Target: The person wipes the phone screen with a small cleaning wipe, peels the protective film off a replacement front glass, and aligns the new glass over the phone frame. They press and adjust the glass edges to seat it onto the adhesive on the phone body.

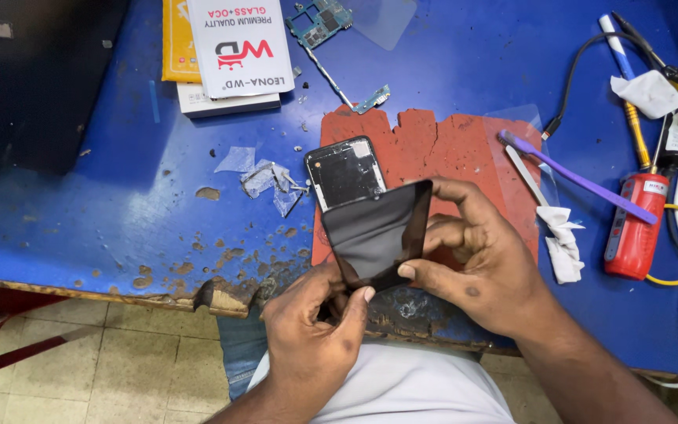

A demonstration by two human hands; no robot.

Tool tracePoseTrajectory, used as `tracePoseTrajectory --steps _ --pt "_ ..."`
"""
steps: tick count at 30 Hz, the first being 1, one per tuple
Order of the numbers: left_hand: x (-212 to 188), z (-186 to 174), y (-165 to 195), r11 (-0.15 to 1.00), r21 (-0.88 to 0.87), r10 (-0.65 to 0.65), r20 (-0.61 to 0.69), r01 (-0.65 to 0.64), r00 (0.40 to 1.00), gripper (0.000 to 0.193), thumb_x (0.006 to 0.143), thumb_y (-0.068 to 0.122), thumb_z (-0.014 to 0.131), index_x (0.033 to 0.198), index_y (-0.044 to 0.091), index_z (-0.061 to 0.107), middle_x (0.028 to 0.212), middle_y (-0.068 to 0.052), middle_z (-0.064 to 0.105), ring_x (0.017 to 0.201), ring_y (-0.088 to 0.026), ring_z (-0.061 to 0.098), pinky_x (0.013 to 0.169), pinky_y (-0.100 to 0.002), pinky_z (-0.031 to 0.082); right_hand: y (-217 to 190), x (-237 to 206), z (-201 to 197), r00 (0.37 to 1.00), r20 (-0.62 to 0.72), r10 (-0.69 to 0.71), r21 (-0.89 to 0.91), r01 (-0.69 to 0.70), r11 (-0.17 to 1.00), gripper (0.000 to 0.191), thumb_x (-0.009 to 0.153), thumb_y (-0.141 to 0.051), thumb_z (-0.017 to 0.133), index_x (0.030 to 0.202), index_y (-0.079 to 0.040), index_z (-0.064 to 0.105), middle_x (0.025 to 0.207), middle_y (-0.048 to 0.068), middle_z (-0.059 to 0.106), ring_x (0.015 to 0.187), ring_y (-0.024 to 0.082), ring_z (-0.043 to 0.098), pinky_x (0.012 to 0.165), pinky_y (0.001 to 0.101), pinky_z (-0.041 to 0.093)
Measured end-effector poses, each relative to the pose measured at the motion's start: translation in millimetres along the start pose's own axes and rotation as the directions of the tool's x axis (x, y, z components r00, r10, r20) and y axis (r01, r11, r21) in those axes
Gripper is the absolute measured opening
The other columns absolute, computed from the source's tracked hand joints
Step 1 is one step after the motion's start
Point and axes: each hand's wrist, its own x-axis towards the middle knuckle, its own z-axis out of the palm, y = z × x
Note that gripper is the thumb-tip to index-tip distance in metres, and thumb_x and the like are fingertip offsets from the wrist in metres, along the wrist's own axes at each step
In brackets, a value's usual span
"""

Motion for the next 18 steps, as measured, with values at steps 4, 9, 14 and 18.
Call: tracePoseTrajectory --steps 4,9,14,18 --pt "0 0 0 1.0 0.015 0.017 0.002 -0.017 1.0 0.013 0.08 -0.001 0.081 0.085 -0.001 0.069 0.07 -0.004 0.068 0.054 -0.008 0.059 0.05 -0.025 0.046 -7 0 -1 0.998 0.045 -0.047 -0.013 0.048 0.999 0.087 0.081 0.012 0.075 0.156 -0.001 0.032 0.091 0.009 0.073 0.093 0.012 0.066 0.084 0.0275 0.055" --pt "0 0 -1 1.0 0.013 0.028 0.004 -0.028 1.0 0.013 0.08 -0.001 0.08 0.085 -0.001 0.069 0.069 -0.004 0.067 0.053 -0.008 0.059 0.048 -0.025 0.045 -11 2 2 1.0 -0.004 0.029 0.019 -0.029 0.999 0.078 0.082 0.012 0.074 0.15 0.002 0.037 0.087 0.009 0.074 0.083 0.012 0.07 0.072 0.028 0.059" --pt "-1 0 -3 0.999 0.019 0.041 -0.013 -0.041 0.999 0.014 0.079 -0.002 0.08 0.084 -0.001 0.067 0.069 -0.004 0.066 0.054 -0.008 0.059 0.048 -0.025 0.045 -12 4 1 1.0 0.024 -0.003 0.033 0.002 0.999 0.084 0.083 0.013 0.073 0.156 -0.001 0.034 0.089 0.008 0.073 0.089 0.011 0.067 0.075 0.0254 0.059" --pt "0 1 -4 0.999 0.043 0.027 -0.011 -0.027 1.0 0.014 0.078 -0.001 0.081 0.084 -0.001 0.068 0.067 -0.005 0.065 0.052 -0.008 0.058 0.048 -0.026 0.044 -14 4 3 1.0 -0.017 0.024 0.0 -0.024 1.0 0.078 0.082 0.014 0.073 0.15 0.0 0.037 0.089 0.008 0.074 0.09 0.012 0.069 0.075 0.0269 0.063"
